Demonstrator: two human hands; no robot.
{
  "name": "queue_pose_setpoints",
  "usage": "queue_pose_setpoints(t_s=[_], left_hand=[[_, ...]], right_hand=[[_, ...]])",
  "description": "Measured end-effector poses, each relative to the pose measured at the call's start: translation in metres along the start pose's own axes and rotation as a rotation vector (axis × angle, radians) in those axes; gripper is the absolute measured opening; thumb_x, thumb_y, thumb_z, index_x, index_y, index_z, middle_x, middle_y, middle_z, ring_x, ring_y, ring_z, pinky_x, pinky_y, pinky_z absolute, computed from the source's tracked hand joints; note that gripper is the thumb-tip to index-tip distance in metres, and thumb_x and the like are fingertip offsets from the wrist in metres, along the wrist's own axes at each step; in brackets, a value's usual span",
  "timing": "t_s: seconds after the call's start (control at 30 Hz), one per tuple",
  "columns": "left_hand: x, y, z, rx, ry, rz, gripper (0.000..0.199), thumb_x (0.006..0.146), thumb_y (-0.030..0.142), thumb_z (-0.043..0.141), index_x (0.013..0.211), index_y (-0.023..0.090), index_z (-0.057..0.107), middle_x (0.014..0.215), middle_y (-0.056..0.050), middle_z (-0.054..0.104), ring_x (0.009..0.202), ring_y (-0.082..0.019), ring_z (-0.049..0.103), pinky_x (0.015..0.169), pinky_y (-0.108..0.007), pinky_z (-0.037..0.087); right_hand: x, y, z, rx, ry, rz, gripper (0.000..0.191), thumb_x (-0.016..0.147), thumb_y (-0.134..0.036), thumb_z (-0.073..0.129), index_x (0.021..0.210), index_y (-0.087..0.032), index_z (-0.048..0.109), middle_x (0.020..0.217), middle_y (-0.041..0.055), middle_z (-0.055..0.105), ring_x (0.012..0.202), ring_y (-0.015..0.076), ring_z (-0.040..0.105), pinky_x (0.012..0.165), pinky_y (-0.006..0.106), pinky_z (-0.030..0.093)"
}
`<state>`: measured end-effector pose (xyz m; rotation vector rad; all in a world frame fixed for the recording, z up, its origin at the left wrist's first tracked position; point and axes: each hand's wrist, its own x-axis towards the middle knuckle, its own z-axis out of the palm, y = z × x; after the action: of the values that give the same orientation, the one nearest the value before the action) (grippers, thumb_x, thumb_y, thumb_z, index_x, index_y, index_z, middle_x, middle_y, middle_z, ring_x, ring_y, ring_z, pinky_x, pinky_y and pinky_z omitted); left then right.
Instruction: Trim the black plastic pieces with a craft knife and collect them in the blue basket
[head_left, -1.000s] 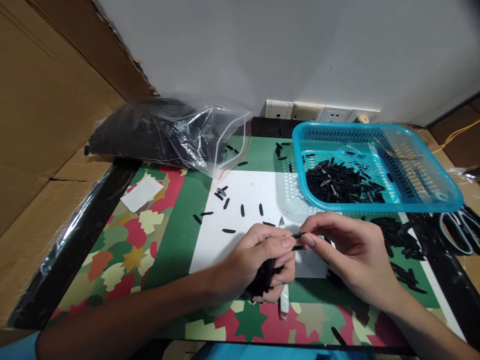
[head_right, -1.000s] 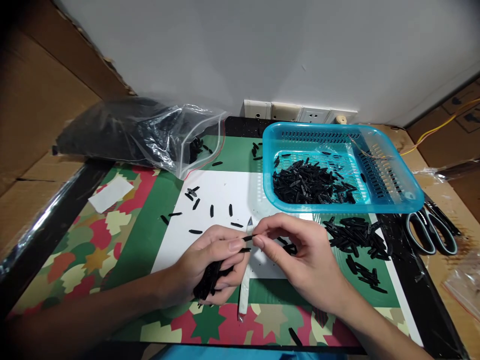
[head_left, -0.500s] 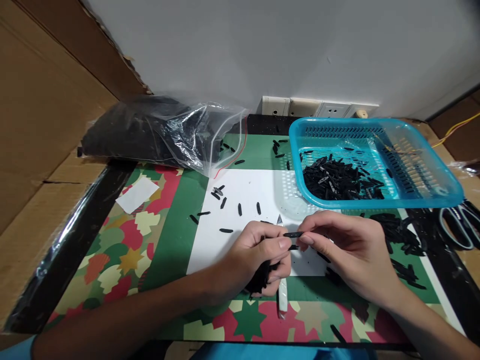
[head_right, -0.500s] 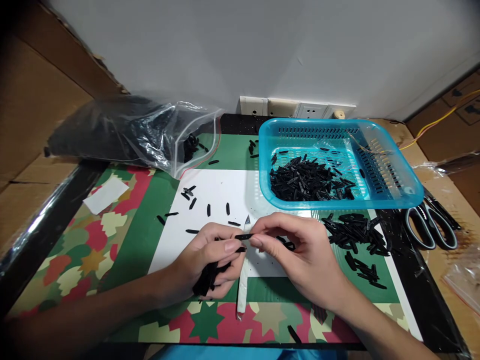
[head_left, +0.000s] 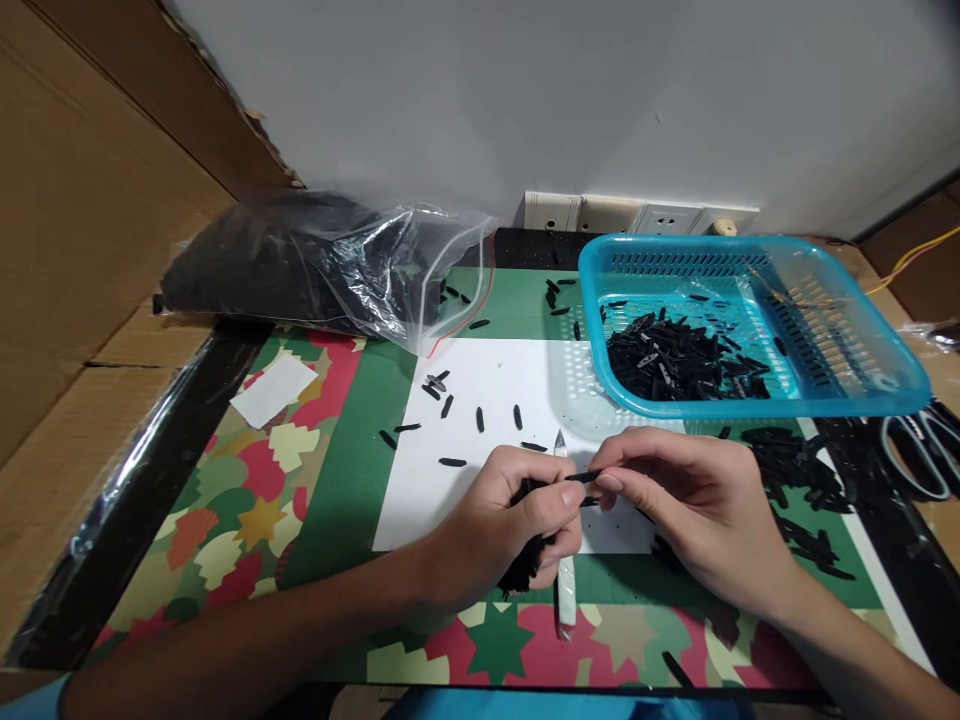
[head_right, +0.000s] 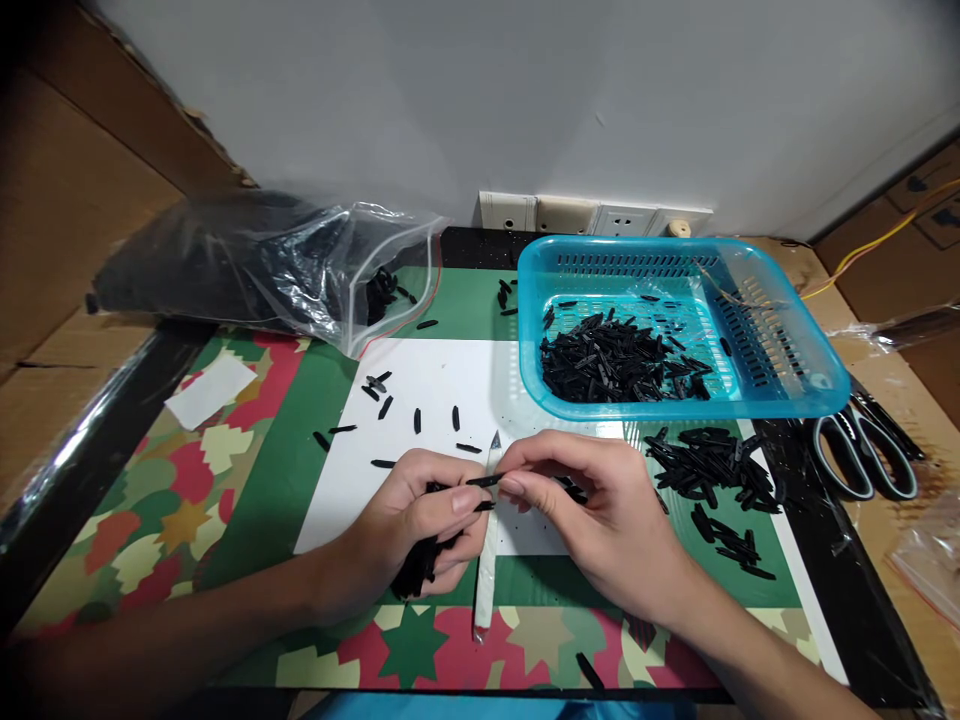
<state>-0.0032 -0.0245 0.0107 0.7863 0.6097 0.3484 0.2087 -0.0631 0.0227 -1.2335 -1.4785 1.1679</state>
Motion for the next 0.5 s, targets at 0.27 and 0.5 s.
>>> queue_pose_setpoints(t_s=[0.27,0.5], left_hand=[[0.0011,0.0023,-0.0016,-0.045,-0.008,-0.005,0.036,0.102,0.044,0.064,0.079,0.018,0.055,0.058,0.007,0.049,0.041,-0.005,0.041,0.039,-0.016,0.034],[0.0007,0.0010,-0.0021,-0.030,-0.004,-0.004,0.037,0.102,0.045,0.063,0.078,0.018,0.056,0.057,0.006,0.048,0.041,-0.006,0.043,0.038,-0.017,0.035]], right_hand=[[-0.0036,0.0032,0.0008,0.007,0.069,-0.039,0.004,0.098,-0.020,0.077,0.099,-0.023,0.079,0.084,-0.0010,0.079,0.069,0.0113,0.073,0.065,0.018,0.059],[-0.0041,0.0059,0.0005,-0.035,0.082,-0.086,0.003,0.098,-0.020,0.077,0.100,-0.022,0.079,0.088,0.0025,0.080,0.070,0.0148,0.074,0.067,0.024,0.062]])
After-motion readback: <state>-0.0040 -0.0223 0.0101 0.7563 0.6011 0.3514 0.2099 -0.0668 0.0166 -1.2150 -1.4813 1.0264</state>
